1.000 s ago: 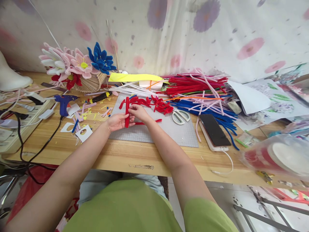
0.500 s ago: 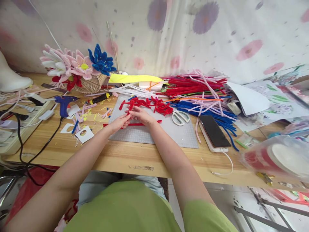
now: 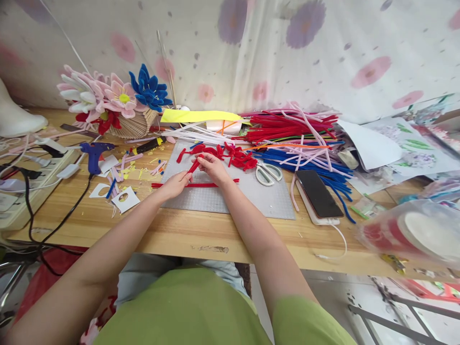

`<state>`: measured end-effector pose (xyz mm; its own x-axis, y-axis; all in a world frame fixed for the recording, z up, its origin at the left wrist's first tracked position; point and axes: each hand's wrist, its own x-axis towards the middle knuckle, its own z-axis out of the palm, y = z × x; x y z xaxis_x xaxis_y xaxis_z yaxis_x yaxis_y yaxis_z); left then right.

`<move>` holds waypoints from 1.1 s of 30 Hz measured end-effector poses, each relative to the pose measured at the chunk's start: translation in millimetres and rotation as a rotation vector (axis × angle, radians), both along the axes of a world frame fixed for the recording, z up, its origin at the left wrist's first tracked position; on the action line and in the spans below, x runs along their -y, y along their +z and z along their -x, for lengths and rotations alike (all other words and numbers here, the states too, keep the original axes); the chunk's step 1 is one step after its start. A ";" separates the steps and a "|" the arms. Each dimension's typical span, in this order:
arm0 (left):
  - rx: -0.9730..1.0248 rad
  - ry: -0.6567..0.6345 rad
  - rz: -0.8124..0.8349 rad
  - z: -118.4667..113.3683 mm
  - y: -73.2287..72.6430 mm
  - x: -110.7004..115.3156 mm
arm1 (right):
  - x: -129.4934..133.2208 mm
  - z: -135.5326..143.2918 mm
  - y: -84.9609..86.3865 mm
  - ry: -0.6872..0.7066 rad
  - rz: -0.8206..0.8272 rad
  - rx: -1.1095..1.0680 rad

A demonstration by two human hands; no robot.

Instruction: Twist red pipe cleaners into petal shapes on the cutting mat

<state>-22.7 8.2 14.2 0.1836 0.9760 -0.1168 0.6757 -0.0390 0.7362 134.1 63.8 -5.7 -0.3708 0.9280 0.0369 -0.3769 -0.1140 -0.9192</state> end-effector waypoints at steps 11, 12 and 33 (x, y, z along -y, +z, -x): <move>-0.135 0.011 -0.025 5.3 -0.7 -0.1 | -0.6 -2.6 -1.0 -0.103 0.131 0.135; -0.144 0.013 -0.028 6.1 -1.1 -0.9 | -0.8 -2.9 -1.4 -0.108 0.138 0.135; -0.204 0.139 -0.101 26.3 -0.3 -7.3 | 3.8 -39.7 13.0 0.003 -0.225 0.713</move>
<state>-49.1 15.5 13.9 0.0293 0.9988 -0.0380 0.8139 -0.0018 0.5811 173.8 60.0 7.3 -0.3783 0.9254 -0.0248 0.3192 0.1053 -0.9418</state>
